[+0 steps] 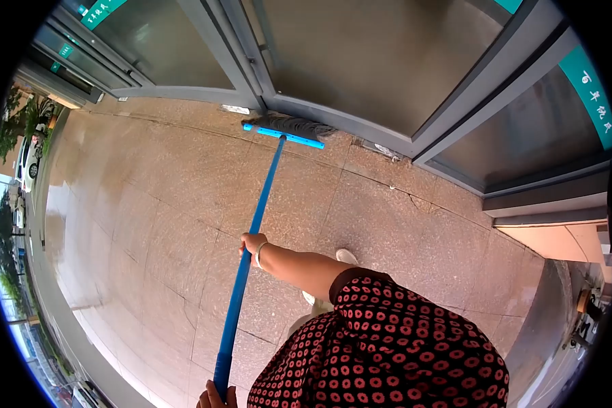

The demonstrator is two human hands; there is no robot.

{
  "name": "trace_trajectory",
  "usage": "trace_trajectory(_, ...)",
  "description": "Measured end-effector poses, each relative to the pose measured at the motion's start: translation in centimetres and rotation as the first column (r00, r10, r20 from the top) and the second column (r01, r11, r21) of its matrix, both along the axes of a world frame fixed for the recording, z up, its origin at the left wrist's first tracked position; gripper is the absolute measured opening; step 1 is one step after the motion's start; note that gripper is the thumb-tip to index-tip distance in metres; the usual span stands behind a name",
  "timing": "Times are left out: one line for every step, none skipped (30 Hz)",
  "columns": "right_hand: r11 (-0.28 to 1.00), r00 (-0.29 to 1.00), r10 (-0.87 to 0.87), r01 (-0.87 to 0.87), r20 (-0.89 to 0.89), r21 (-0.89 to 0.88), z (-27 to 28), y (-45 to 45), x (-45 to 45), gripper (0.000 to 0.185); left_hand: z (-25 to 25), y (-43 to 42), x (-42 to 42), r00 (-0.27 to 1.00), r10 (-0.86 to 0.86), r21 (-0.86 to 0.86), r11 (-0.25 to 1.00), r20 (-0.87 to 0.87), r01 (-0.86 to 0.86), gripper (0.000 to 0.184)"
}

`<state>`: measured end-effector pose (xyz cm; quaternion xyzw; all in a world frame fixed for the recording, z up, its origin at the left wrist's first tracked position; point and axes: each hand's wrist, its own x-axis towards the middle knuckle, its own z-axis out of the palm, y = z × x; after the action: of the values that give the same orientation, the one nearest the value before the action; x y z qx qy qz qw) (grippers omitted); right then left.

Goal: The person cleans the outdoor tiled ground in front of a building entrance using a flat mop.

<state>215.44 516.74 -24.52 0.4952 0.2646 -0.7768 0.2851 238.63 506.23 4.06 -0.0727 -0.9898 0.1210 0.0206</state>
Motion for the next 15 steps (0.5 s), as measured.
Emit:
trace_trajectory(0.999, 1.0, 0.013, -0.013, -0.005, -0.048, 0.4, 0.6, 0.2, 0.009, 0.9, 0.9, -0.8, 0.999, -0.037, -0.026, 0.999, -0.009, 0.037, 0.032)
trace_trajectory(0.996, 1.0, -0.016, 0.017, 0.017, -0.082, 0.0, 0.9, 0.4, 0.009, 2.1, 2.0, -1.7, 0.997, -0.07, -0.063, 0.996, 0.017, 0.071, 0.032)
trace_trajectory(0.992, 0.998, -0.046, 0.049, 0.035, -0.117, -0.6, 1.4, 0.7, 0.009, 2.8, 3.0, -2.7, 0.994, -0.102, -0.1, 0.989, 0.039, 0.106, 0.031)
trace_trajectory(0.99, 0.995, -0.062, 0.072, 0.08, -0.125, -0.7, 2.6, 1.0, 0.008, 3.2, 3.9, -3.6, 0.989, -0.127, -0.102, 0.986, 0.074, 0.134, 0.032)
trace_trajectory(0.986, 0.992, -0.085, 0.097, 0.088, -0.134, -0.9, 3.7, 1.5, 0.008, 3.5, 4.8, -4.3, 0.985, -0.15, -0.11, 0.981, 0.084, 0.159, 0.032)
trace_trajectory(0.982, 0.992, -0.103, 0.114, 0.077, -0.15, -1.1, 4.9, 1.9, 0.008, 4.0, 5.6, -5.1, 0.981, -0.127, -0.106, 0.984, 0.147, 0.143, 0.032)
trace_trajectory(0.978, 0.99, -0.12, 0.13, 0.067, -0.164, -1.1, 6.2, 2.5, 0.008, 4.4, 6.3, -5.8, 0.972, -0.102, -0.102, 0.987, 0.211, 0.126, 0.032)
trace_trajectory(0.975, 0.993, -0.103, 0.112, 0.059, -0.192, -1.1, 7.4, 3.1, 0.011, 4.8, 6.8, -6.4, 0.969, -0.129, -0.046, 0.989, 0.211, 0.142, 0.03)
trace_trajectory(0.972, 0.991, -0.117, 0.129, 0.071, -0.194, -1.2, 8.6, 3.9, 0.011, 5.4, 7.3, -6.8, 0.959, -0.148, -0.035, 0.986, 0.242, 0.161, 0.031)
trace_trajectory(0.959, 0.983, -0.154, 0.174, 0.103, -0.225, -0.7, 10.2, 4.8, 0.011, 5.8, 7.8, -7.3, 0.946, -0.162, -0.043, 0.983, 0.279, 0.181, 0.031)
trace_trajectory(0.942, 0.973, -0.191, 0.219, 0.132, -0.253, -0.1, 11.8, 5.5, 0.011, 6.0, 8.1, -7.8, 0.933, -0.178, -0.05, 0.978, 0.313, 0.203, 0.031)
trace_trajectory(0.93, 0.963, -0.223, 0.257, 0.154, -0.261, 0.5, 13.6, 6.4, 0.012, 6.1, 8.4, -8.3, 0.917, -0.235, -0.073, 0.96, 0.323, 0.271, 0.032)
trace_trajectory(0.906, 0.937, -0.285, 0.333, 0.204, -0.262, 0.5, 15.1, 7.3, 0.013, 6.0, 8.7, -8.9, 0.912, -0.245, -0.074, 0.956, 0.33, 0.284, 0.032)
trace_trajectory(0.894, 0.925, -0.321, 0.367, 0.205, -0.257, 0.2, 16.6, 8.3, 0.013, 5.6, 9.3, -9.6, 0.885, -0.316, -0.027, 0.938, 0.343, 0.345, 0.032)
trace_trajectory(0.882, 0.912, -0.355, 0.399, 0.204, -0.25, -0.1, 18.1, 9.4, 0.013, 5.0, 10.0, -10.2, 0.854, -0.384, 0.022, 0.915, 0.351, 0.402, 0.032)
